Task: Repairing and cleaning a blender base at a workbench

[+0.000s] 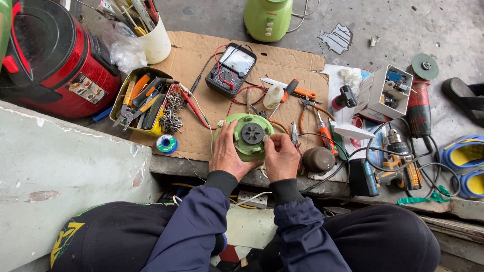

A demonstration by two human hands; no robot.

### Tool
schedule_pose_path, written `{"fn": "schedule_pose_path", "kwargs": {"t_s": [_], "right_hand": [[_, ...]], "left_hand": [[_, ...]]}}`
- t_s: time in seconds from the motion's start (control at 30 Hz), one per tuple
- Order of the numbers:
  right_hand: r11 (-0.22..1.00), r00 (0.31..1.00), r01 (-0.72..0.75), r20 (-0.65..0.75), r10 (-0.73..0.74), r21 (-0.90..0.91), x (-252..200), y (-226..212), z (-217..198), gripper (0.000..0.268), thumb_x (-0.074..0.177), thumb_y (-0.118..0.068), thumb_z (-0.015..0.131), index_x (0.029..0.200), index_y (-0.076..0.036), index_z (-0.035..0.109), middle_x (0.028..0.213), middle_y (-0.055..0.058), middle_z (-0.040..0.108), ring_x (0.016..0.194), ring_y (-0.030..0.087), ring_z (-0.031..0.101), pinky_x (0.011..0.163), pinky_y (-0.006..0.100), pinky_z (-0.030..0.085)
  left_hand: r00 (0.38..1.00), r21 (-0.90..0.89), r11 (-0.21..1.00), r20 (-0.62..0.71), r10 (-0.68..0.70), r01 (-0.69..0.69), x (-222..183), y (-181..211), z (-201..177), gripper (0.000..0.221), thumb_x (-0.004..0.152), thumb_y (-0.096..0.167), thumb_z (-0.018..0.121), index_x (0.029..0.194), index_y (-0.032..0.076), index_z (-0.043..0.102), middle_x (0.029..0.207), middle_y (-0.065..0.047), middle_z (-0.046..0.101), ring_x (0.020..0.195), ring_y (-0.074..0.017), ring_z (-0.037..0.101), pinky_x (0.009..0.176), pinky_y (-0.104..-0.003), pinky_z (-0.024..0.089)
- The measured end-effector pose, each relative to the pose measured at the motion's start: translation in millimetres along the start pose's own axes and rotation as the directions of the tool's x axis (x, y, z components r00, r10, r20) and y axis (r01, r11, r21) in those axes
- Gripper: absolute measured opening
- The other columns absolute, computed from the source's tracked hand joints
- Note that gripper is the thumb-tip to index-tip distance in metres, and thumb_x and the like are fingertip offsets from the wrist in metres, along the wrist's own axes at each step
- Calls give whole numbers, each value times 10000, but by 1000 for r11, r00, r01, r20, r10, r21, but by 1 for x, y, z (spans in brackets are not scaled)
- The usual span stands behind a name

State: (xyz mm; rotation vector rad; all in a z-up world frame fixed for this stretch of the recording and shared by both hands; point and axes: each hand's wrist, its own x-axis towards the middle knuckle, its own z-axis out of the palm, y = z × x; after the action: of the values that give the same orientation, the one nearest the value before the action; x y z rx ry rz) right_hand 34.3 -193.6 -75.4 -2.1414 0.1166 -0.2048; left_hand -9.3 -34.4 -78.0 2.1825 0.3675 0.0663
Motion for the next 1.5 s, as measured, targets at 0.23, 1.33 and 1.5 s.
{"fn": "schedule_pose_path", "kwargs": {"t_s": [0.23,1.33,1.5], "right_hand": [[999,998,-51,21,51,12,5,-1,-4,92,945,-227,852,997,-156,824,789,59,806,767,207,769,739,384,600],[751,545,659,661,-515,41,96,-11,-53,291,1049,-256,769,1331,-199,728,1069,77,718,1024,334,773,937,481,631],[825,615,565,666,-422,2,97,-11,-48,122,1001,-274,813,1115,-245,780,995,-1,720,959,218,776,892,394,632]], "left_hand": [[1000,0,1000,-3,-3,3,-4,2,-4,1369,628,574,1017,1739,365,245,1792,-211,308,1658,-418,317,1344,-567,322],[997,-25,999,65,-35,37,-1,7,-11,1446,576,640,1036,1739,385,217,1816,-183,264,1683,-397,262,1365,-569,279],[997,-20,999,69,-37,38,-3,6,-10,1422,601,685,1019,1738,372,224,1815,-176,260,1687,-385,253,1369,-554,270]]}}
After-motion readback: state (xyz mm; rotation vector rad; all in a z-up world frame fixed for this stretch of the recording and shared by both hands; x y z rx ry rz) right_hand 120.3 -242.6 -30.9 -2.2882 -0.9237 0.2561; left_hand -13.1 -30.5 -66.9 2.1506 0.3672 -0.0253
